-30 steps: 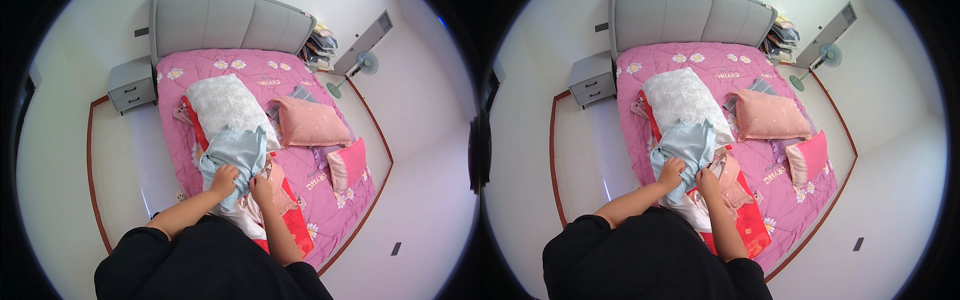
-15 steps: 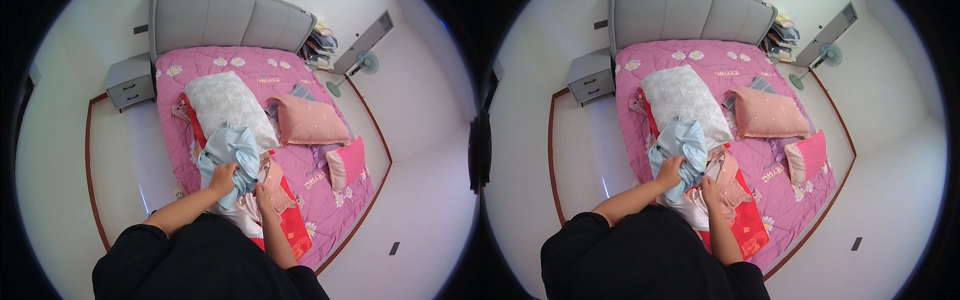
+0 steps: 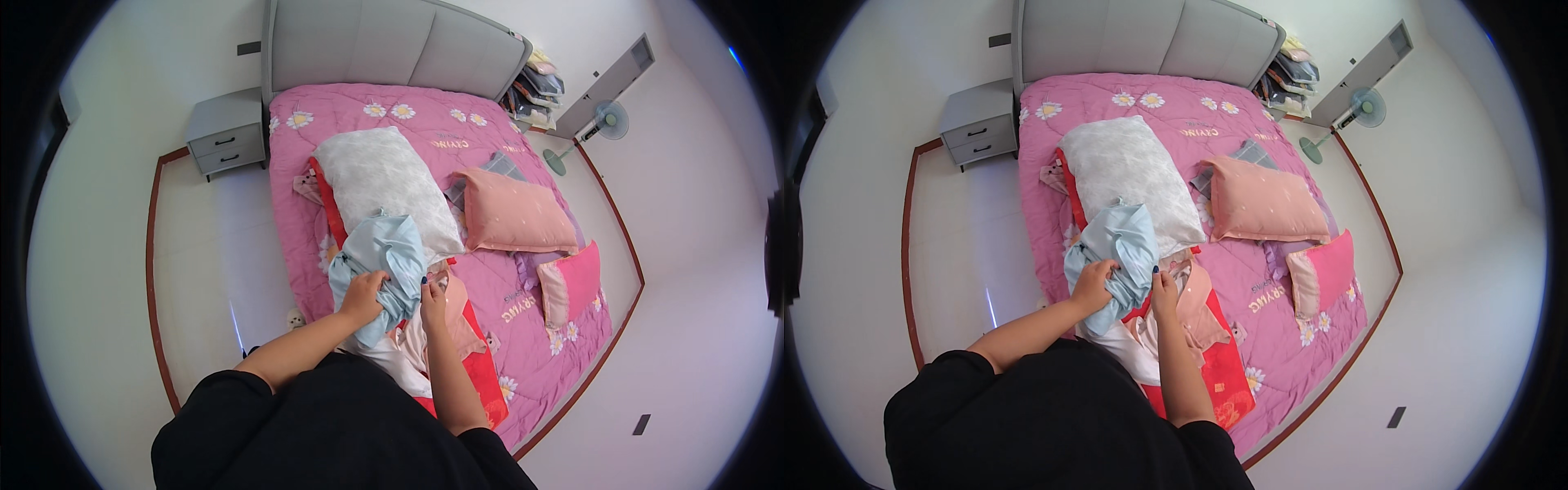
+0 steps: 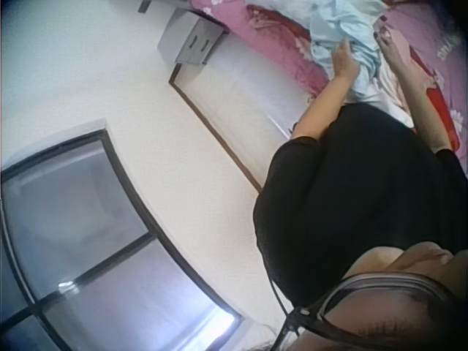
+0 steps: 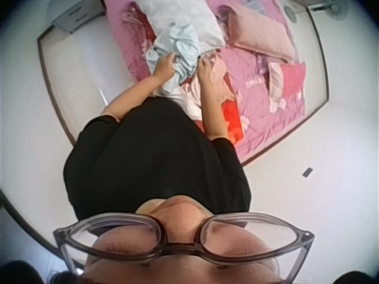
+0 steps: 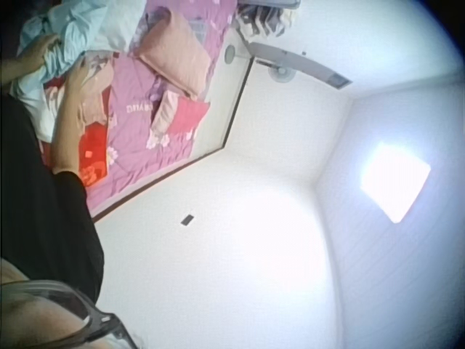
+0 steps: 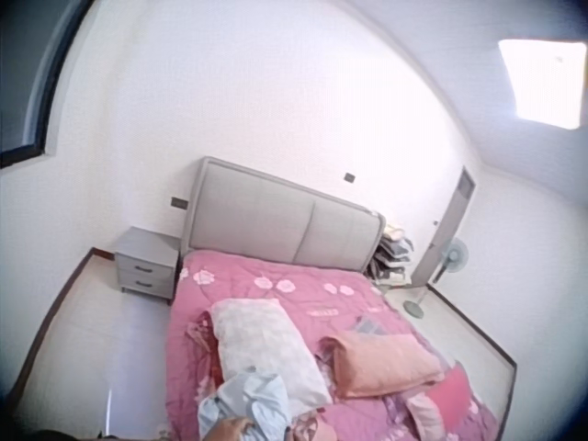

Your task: The person puts a pillowcase onto a pillow by hand on a bed. The person gathers the pillowcase, inserts the pillow into the opening, and smooths the case over the pillow surface.

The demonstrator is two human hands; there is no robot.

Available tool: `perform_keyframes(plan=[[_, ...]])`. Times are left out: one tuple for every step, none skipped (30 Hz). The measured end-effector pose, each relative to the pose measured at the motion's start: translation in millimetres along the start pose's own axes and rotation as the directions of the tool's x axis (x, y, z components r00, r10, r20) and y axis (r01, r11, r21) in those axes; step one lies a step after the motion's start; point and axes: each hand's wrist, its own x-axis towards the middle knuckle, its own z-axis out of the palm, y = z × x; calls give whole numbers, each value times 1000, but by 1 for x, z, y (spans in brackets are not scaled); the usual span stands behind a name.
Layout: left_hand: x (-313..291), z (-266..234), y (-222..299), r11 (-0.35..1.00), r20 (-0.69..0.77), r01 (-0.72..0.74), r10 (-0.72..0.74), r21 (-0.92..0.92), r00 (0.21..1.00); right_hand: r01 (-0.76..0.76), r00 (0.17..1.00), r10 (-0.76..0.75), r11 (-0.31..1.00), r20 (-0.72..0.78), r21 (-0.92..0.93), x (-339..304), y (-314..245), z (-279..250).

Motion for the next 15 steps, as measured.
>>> perform_keyframes(plan=[[1,0,0,1000,2,-12,12,-3,1000,2,1000,-2,1000,0,0,1,7,-1],[1,-1,1,1000,1,-13,13,-3,1000,36,999,-36,999,-24,-14,3,14,-1],[-2,-3,-2,1000,-11,-6,6,3,1000,67,997,-68,997,-35,-27,2,11,5],[-4,-6,-4,1000,-25,1,-1,9,1000,65,998,-65,998,-21,-25,-2,7,10],[-6,-9,-7,1000,-34,13,-12,16,999,54,996,-68,978,-60,-202,-7,4,14],[-9,-13,-10,1000,-53,31,-31,2,998,41,993,-80,927,-91,-373,-13,-4,22],[-7,-11,-5,999,-55,26,-27,-30,998,135,990,-137,862,31,-489,-18,21,19],[-7,-8,-4,999,-49,19,-20,-37,999,233,972,-173,778,158,-584,-27,57,15],[-5,-1,-2,999,4,-19,20,-37,1000,295,954,-182,702,237,-648,-35,100,11],[-2,9,1,997,61,-63,65,-45,996,353,934,-187,620,305,-701,-43,143,4],[-12,3,-19,1000,36,-28,28,-14,999,424,890,-155,630,430,-650,-53,119,24],[-16,4,-23,996,36,-84,84,0,996,478,858,-187,630,478,-612,-53,108,23],[-18,0,-20,990,41,-138,137,18,990,402,885,-157,733,439,-548,-53,97,24],[-17,-3,-18,999,63,-53,53,11,997,323,909,-129,820,397,-472,-52,86,24],[-15,-8,-14,999,65,-48,47,13,997,98,959,-2,942,285,-322,-51,66,26]])
